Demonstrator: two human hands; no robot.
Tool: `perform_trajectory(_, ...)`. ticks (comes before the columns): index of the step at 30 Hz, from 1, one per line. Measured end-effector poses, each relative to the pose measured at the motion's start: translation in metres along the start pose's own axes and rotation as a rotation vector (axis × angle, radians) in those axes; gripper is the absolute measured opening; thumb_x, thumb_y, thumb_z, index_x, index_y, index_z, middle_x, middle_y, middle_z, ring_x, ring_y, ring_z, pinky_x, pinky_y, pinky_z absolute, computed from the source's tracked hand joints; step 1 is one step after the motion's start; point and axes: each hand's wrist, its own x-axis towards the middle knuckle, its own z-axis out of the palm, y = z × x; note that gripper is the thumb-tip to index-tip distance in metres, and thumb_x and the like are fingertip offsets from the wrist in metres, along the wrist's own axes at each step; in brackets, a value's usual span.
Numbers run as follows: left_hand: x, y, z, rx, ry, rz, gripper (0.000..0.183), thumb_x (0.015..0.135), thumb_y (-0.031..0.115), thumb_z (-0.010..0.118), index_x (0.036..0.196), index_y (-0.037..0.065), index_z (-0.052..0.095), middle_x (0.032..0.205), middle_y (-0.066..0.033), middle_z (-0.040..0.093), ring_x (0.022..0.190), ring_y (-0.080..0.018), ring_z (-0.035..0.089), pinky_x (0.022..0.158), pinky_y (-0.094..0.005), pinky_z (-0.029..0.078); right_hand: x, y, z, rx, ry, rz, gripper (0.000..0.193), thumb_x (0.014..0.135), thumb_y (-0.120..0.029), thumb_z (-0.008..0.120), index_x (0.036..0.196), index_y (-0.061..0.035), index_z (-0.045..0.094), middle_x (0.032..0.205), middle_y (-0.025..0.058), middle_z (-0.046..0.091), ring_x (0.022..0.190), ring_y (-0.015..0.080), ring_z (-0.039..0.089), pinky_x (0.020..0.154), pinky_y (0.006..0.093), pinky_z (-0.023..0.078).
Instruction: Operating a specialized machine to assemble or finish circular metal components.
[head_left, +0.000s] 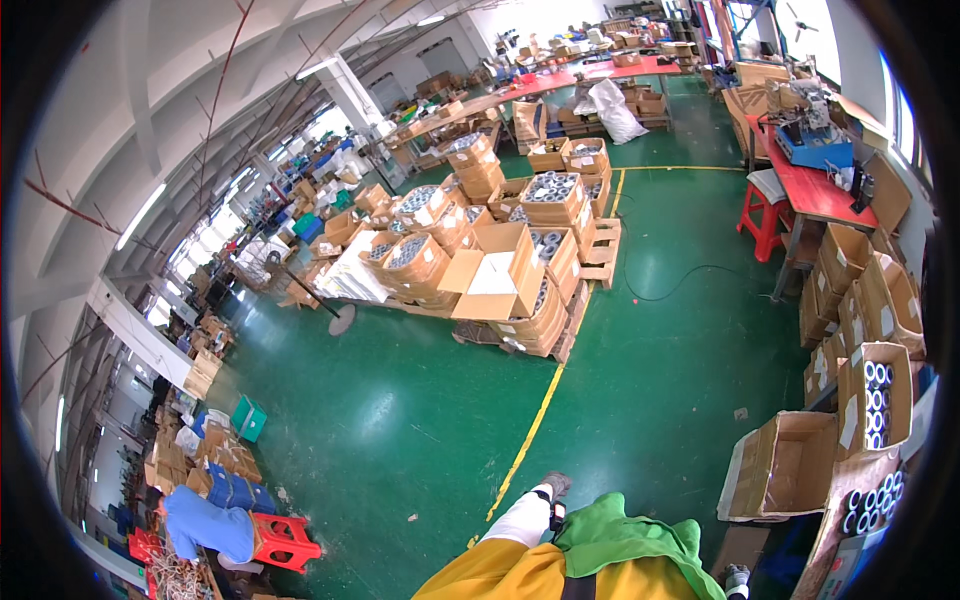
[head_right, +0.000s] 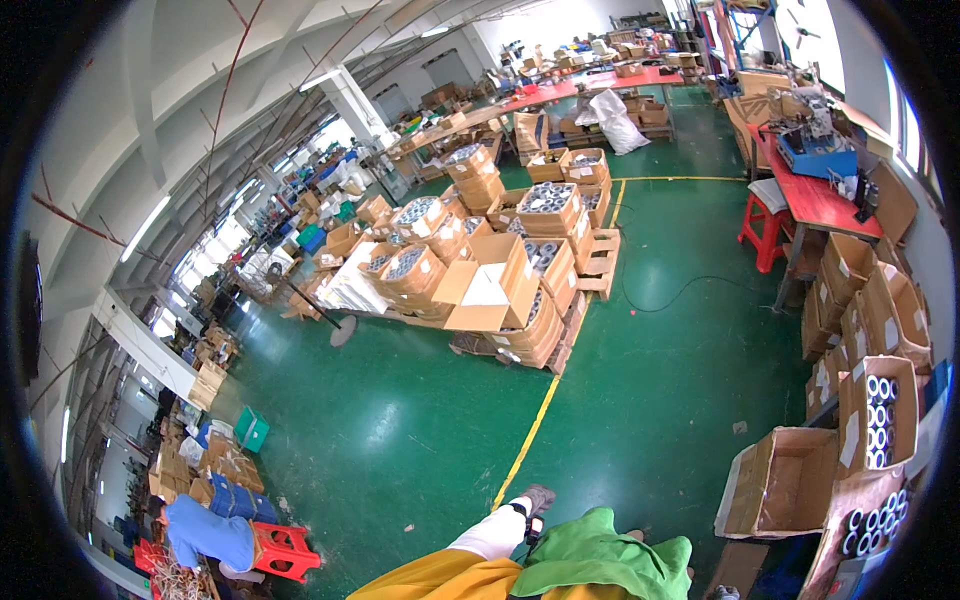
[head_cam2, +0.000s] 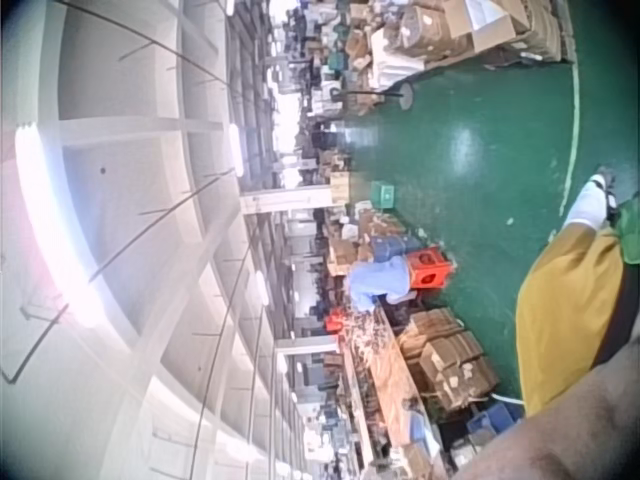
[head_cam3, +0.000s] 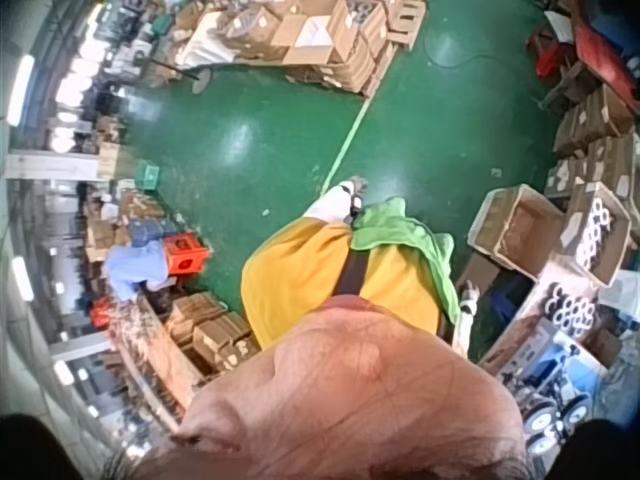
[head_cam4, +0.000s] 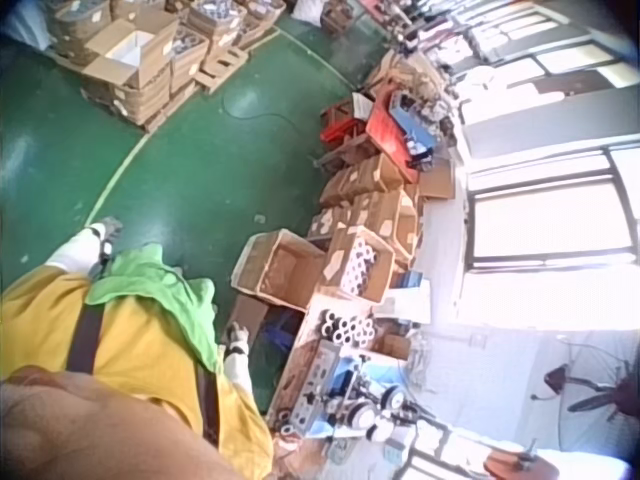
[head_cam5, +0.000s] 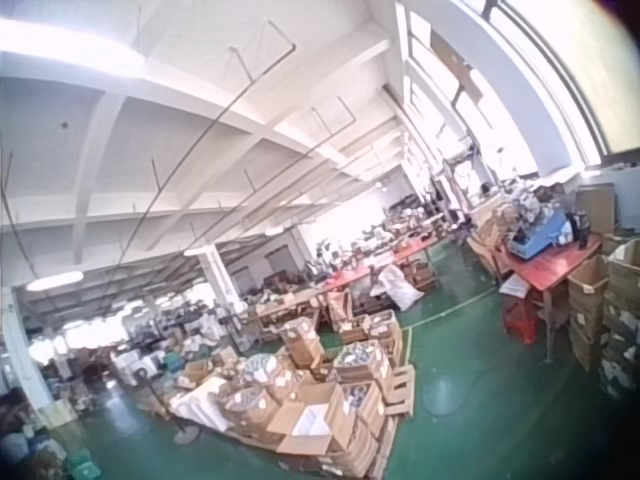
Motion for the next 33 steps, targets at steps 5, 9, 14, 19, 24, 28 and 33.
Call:
perform_trajectory(5,0.016,-0.007,0.005,-0.095,-0.024,0.043,0.01,0.066,0.015,0.058,0.073,0.008,0.057,0.068,-0.0036,0.058,0.058,-0.0153,0.055,0.051,-0.0277,0.045,-0.002,0.011,0.006,0.485,-0.006,0.211,0.011,0.076,-0.013,0.053,0.078,-0.0107,0.042,0.053,0.0097,0.051,0.04,0.0243,0.049,0.032,0.0361,0.038)
perform_trajectory(9,0.006,-0.004,0.009,-0.163,-0.09,0.1,0.01,0.067,0.015,0.058,0.074,0.007,0.057,0.071,-0.0032,0.058,0.063,-0.0158,0.057,0.054,-0.028,0.046,-0.015,0.022,-0.002,0.416,0.101,0.15,0.009,0.077,-0.012,0.051,0.078,-0.0096,0.042,0.05,0.0104,0.051,0.036,0.0242,0.048,0.031,0.036,0.037)
perform_trajectory(14,-0.018,0.01,0.006,-0.268,-0.305,0.296,0.006,0.072,0.009,0.054,0.066,0.006,0.052,0.061,-0.0033,0.05,0.049,-0.0127,0.046,0.04,-0.0243,0.035,-0.097,-0.007,0.002,0.611,-0.025,0.111,0.01,0.077,-0.01,0.054,0.076,-0.0075,0.044,0.056,0.0072,0.048,0.04,0.0187,0.046,0.031,0.034,0.037)
perform_trajectory(19,-0.04,0.067,0.041,-0.022,-0.268,0.366,0.017,0.075,0.017,0.055,0.083,0.002,0.056,0.075,-0.0069,0.057,0.062,-0.0186,0.058,0.048,-0.0279,0.047,-0.227,-0.076,-0.02,0.481,0.206,0.286,0.013,0.078,-0.013,0.052,0.07,-0.0025,0.053,0.053,0.0069,0.049,0.041,0.0177,0.046,0.039,0.0318,0.039)
perform_trajectory(24,-0.068,0.126,0.128,0.187,-0.373,0.266,0.023,0.073,0.015,0.059,0.091,0.001,0.054,0.081,-0.0108,0.059,0.062,-0.0233,0.058,0.054,-0.0328,0.05,-0.299,0.007,-0.025,0.32,0.345,0.557,0.025,0.077,-0.027,0.051,0.067,-0.007,0.063,0.061,0.0074,0.06,0.055,0.0182,0.058,0.056,0.0325,0.046)
perform_trajectory(28,-0.114,0.149,0.229,0.416,-0.392,0.421,0.015,0.073,0.016,0.058,0.084,0.005,0.056,0.081,-0.0084,0.061,0.063,-0.0206,0.059,0.052,-0.0324,0.048,-0.35,0.079,-0.006,0.388,0.381,0.723,0.029,0.077,-0.033,0.049,0.065,-0.0116,0.064,0.061,0.0057,0.061,0.059,0.0181,0.059,0.06,0.0335,0.046)
perform_trajectory(33,-0.183,0.146,0.319,0.605,-0.616,0.639,0.022,0.073,0.015,0.058,0.091,0.003,0.056,0.082,-0.0079,0.06,0.063,-0.0198,0.059,0.054,-0.032,0.049,-0.394,0.105,0.004,0.734,0.531,0.759,0.02,0.08,-0.023,0.049,0.075,-0.0054,0.059,0.061,0.0069,0.06,0.052,0.017,0.057,0.051,0.0318,0.046)
